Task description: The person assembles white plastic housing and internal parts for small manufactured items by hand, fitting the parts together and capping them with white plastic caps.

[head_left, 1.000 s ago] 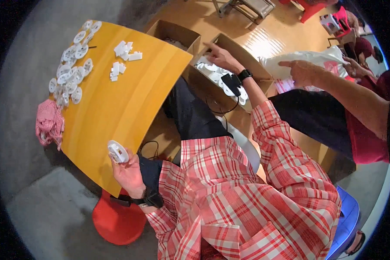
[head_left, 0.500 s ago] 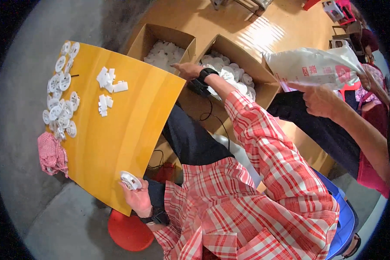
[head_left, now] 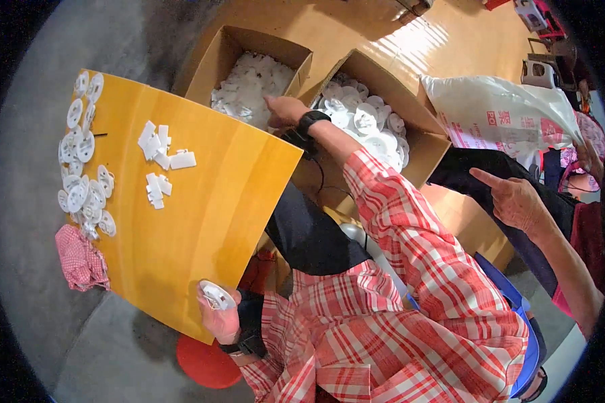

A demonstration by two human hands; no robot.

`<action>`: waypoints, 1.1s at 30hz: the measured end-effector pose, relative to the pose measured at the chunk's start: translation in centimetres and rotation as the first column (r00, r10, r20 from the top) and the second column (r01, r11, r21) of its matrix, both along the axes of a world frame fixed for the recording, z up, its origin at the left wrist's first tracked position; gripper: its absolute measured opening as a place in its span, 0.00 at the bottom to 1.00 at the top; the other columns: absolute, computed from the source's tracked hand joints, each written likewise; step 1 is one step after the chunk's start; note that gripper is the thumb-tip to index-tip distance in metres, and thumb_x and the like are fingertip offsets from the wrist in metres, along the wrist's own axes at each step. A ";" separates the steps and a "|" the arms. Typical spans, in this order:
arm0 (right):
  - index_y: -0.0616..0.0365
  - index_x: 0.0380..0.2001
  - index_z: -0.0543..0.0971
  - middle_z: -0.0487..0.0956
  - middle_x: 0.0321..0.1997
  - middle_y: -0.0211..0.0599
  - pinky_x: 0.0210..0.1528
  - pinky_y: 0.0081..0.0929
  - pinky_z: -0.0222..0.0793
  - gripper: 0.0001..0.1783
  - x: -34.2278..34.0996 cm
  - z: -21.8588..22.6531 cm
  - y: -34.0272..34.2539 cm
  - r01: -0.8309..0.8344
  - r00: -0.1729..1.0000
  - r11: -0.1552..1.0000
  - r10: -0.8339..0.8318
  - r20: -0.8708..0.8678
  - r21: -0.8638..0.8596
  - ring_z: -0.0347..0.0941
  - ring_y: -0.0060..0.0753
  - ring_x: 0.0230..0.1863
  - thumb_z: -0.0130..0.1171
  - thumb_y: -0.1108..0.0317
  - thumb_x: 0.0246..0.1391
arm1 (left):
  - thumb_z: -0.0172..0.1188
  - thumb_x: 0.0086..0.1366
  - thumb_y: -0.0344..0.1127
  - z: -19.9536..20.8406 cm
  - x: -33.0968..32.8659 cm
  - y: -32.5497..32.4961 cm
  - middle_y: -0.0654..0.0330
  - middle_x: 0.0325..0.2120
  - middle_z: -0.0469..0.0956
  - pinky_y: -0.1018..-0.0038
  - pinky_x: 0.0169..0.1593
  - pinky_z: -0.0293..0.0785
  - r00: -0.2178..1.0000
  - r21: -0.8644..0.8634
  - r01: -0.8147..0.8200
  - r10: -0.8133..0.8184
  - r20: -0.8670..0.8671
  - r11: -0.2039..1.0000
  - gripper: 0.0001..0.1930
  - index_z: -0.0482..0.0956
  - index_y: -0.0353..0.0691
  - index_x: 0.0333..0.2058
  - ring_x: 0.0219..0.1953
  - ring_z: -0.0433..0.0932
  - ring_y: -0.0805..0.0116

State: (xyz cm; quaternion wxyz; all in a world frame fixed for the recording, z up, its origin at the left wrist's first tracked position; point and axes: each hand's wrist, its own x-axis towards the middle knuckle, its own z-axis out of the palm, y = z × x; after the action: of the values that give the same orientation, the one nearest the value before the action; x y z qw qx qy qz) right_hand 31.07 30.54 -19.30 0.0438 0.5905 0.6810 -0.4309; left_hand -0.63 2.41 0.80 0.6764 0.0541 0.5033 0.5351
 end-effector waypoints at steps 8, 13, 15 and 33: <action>0.65 0.39 0.71 0.76 0.33 0.56 0.36 0.45 0.71 0.19 -0.8 -1.9 -0.9 -0.263 0.957 0.962 0.250 0.148 0.076 0.74 0.57 0.38 0.53 0.68 0.41 | 0.51 0.63 0.49 -0.6 -0.6 0.6 0.67 0.36 0.74 0.66 0.31 0.63 1.000 -0.035 -0.006 0.006 0.013 0.999 0.19 0.69 0.48 0.49 0.32 0.71 0.63; 0.62 0.39 0.71 0.77 0.31 0.53 0.35 0.44 0.71 0.17 -0.2 -3.1 -2.2 -0.209 0.978 0.965 0.205 0.042 0.161 0.74 0.55 0.36 0.49 0.64 0.46 | 0.50 0.64 0.48 -1.1 -0.3 1.0 0.67 0.36 0.75 0.66 0.32 0.64 0.998 -0.096 -0.056 0.058 0.021 0.994 0.19 0.69 0.48 0.49 0.33 0.72 0.62; 0.61 0.39 0.72 0.77 0.30 0.52 0.34 0.44 0.71 0.17 -0.6 -2.5 -2.1 -0.103 0.995 0.979 0.100 0.024 0.174 0.75 0.54 0.36 0.49 0.63 0.47 | 0.50 0.64 0.48 -1.2 -0.2 1.0 0.66 0.36 0.75 0.66 0.32 0.64 0.997 -0.113 -0.081 0.082 0.002 0.990 0.18 0.69 0.47 0.49 0.33 0.72 0.62; 0.50 0.46 0.68 0.79 0.30 0.38 0.42 0.49 0.56 0.16 -2.0 -2.6 -3.6 -0.110 0.953 0.977 0.051 0.299 0.182 0.77 0.43 0.36 0.44 0.62 0.53 | 0.53 0.64 0.40 -1.8 -0.2 0.8 0.63 0.45 0.74 0.65 0.44 0.70 0.991 -0.041 -0.091 0.095 0.092 0.995 0.18 0.69 0.44 0.51 0.41 0.74 0.65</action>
State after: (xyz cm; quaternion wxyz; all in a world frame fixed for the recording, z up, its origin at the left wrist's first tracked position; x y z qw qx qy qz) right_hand 29.11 26.92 -21.93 0.1031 0.6207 0.7298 -0.2673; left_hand -0.87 3.18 -0.95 0.6745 -0.0069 0.4827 0.5586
